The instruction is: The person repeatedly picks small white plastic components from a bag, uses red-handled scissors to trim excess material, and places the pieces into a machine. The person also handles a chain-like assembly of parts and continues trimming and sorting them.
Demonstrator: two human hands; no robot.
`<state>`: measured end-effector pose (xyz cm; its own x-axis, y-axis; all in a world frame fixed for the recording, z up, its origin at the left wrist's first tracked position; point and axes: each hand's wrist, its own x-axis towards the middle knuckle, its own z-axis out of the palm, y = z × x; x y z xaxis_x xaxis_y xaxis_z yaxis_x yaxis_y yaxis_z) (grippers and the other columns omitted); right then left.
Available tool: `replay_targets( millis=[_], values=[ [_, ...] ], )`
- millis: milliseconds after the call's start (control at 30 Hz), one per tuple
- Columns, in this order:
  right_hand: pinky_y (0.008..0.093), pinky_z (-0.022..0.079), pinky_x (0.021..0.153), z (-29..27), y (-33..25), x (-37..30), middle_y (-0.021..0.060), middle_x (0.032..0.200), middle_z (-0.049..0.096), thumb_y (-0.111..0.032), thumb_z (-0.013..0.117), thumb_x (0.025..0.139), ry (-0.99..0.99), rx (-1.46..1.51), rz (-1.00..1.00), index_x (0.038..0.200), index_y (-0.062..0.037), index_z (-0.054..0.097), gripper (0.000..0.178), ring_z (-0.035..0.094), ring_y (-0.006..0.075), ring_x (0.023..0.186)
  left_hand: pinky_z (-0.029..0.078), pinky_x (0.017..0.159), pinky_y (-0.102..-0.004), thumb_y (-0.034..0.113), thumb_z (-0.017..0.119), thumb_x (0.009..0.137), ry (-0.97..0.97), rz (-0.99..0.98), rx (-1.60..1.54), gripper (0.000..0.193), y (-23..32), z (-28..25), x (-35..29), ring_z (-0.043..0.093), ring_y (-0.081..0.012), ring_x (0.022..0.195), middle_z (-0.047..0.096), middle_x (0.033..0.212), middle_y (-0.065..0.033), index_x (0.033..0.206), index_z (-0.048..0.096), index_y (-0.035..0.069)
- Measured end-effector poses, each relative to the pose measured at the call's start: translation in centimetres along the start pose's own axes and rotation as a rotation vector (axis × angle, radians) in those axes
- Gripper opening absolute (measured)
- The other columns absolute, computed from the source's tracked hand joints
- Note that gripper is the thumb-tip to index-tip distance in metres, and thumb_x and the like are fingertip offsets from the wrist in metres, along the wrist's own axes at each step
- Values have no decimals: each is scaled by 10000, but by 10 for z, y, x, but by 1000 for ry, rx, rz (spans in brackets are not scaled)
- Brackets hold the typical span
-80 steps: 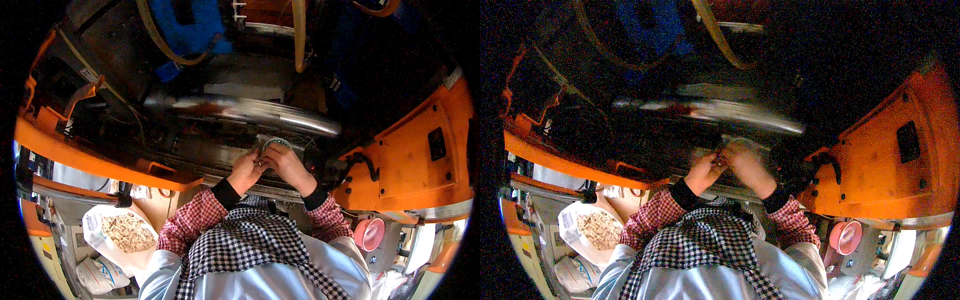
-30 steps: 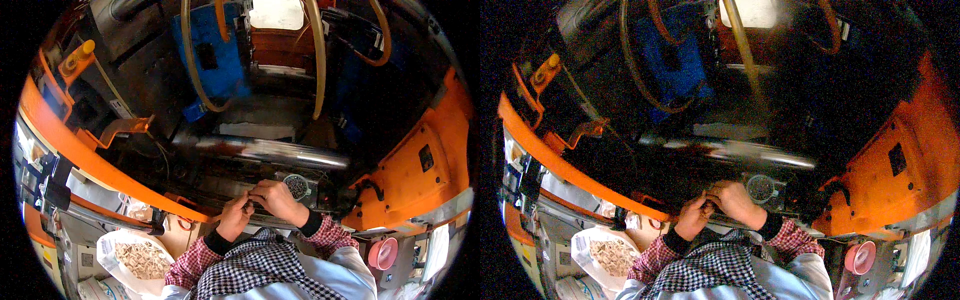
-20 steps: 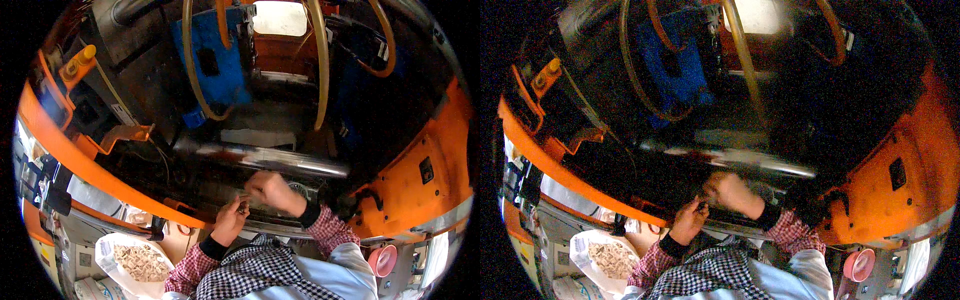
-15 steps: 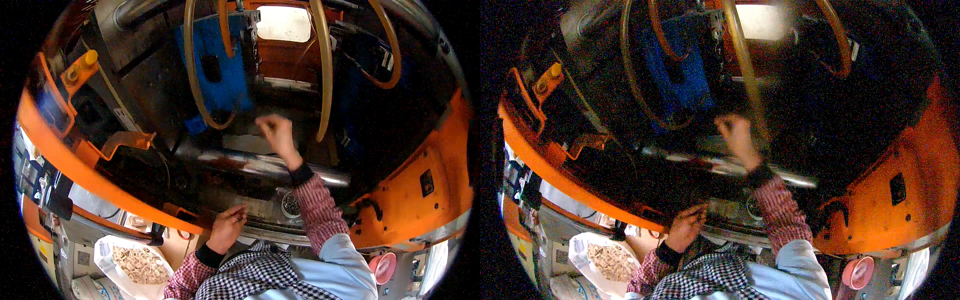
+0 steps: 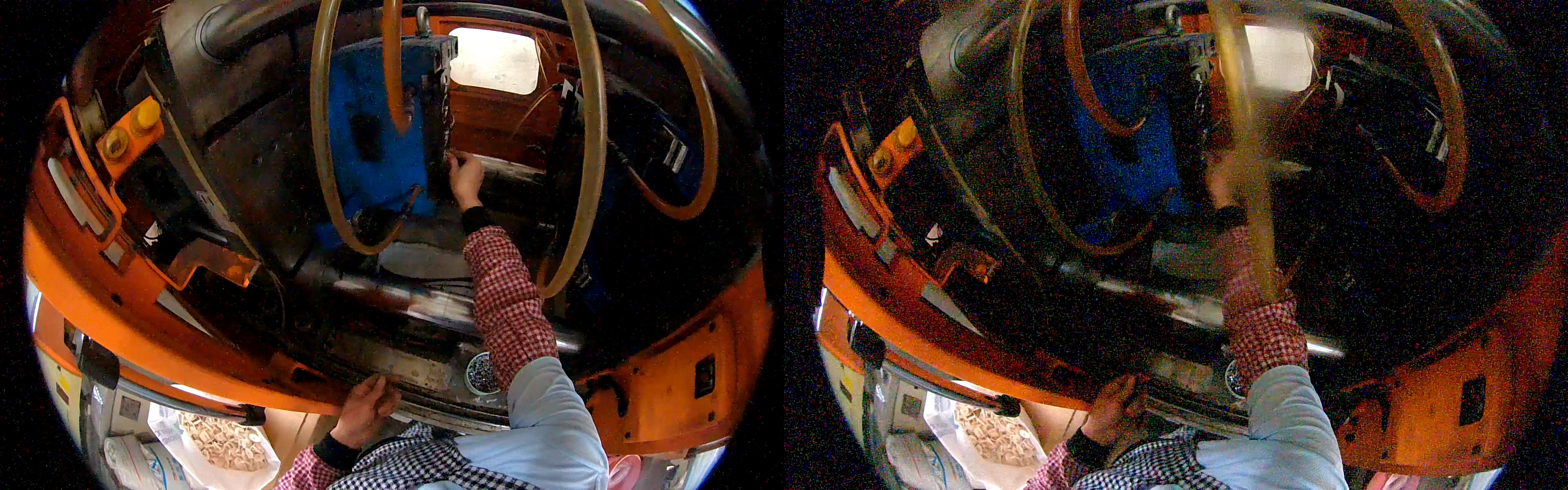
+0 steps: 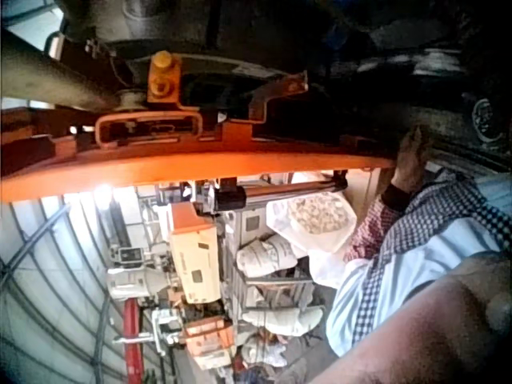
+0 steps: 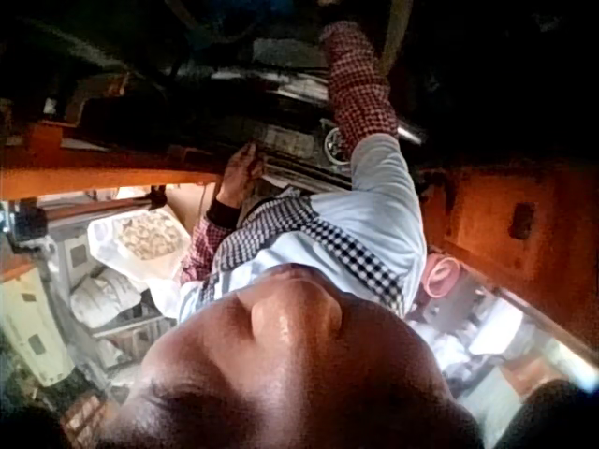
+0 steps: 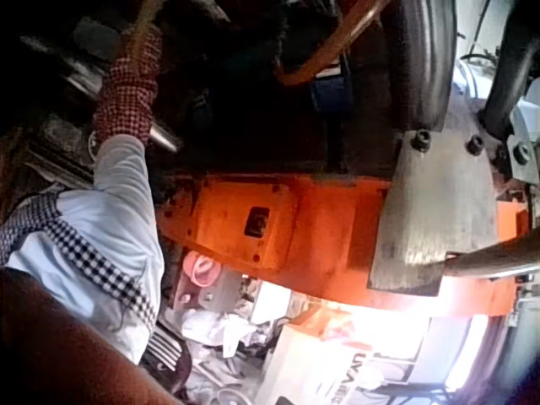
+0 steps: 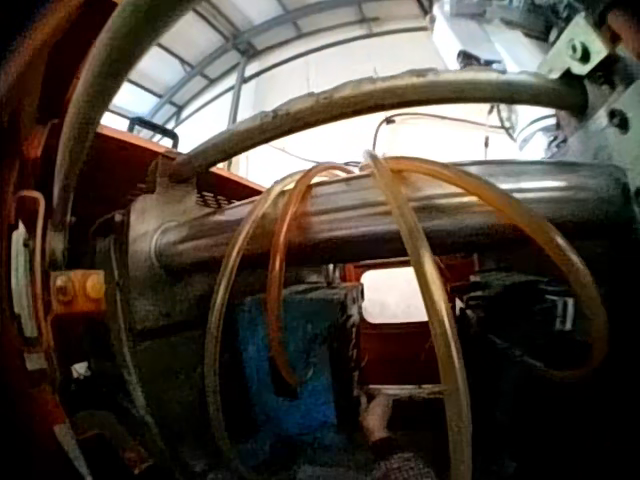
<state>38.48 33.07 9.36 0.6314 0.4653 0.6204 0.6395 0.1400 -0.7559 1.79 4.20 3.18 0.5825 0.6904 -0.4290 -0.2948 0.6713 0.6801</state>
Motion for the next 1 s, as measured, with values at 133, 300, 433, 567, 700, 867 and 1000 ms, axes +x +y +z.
replay_targets(
  millis=[133,300,433,567,700,867,1000],
  values=[
    [403,472,744,6,4,-2,191,899,656,-188,629,836,31,-54,25,935,15,669,229,620,324,850,306,510,-223,227,412,975,96,20,82,292,2,9,3,349,-77,551,544,758,-61,1088,518,-20],
    [403,478,751,17,10,1,184,932,651,-114,618,805,39,-128,4,933,23,664,193,616,327,861,305,507,-225,259,411,976,130,38,145,293,6,20,1,345,-76,543,524,740,-52,1047,527,-1],
    [400,460,819,28,8,-9,201,1001,621,-24,563,753,33,-175,-136,975,30,645,243,583,345,922,310,507,-229,265,414,975,180,80,299,285,7,20,-6,351,-73,557,468,706,-25,1006,530,6],
    [411,415,893,12,35,6,228,1122,548,5,540,740,-60,-86,-65,1015,54,612,288,516,373,1023,307,506,-230,267,416,974,147,86,273,288,3,19,4,349,-72,547,436,653,-3,941,544,10],
    [420,404,905,-26,-3,-17,236,1150,525,2,555,757,-112,-212,-242,1026,51,606,278,492,371,1067,303,504,-232,288,412,974,257,117,140,319,5,41,6,360,-74,539,446,632,-1,900,550,11],
    [335,485,668,-121,-138,-151,141,821,649,-87,641,761,-963,203,-307,824,-30,689,98,627,238,761,303,483,-231,321,394,976,78,241,258,379,8,6,17,369,-81,502,559,704,-44,845,557,5],
    [360,481,636,-156,-131,-245,127,768,622,-198,731,677,-1088,19,-485,817,-50,695,207,601,282,706,351,497,-235,383,412,956,38,366,487,402,8,24,23,415,-99,529,555,706,-46,923,572,16]
  ],
)
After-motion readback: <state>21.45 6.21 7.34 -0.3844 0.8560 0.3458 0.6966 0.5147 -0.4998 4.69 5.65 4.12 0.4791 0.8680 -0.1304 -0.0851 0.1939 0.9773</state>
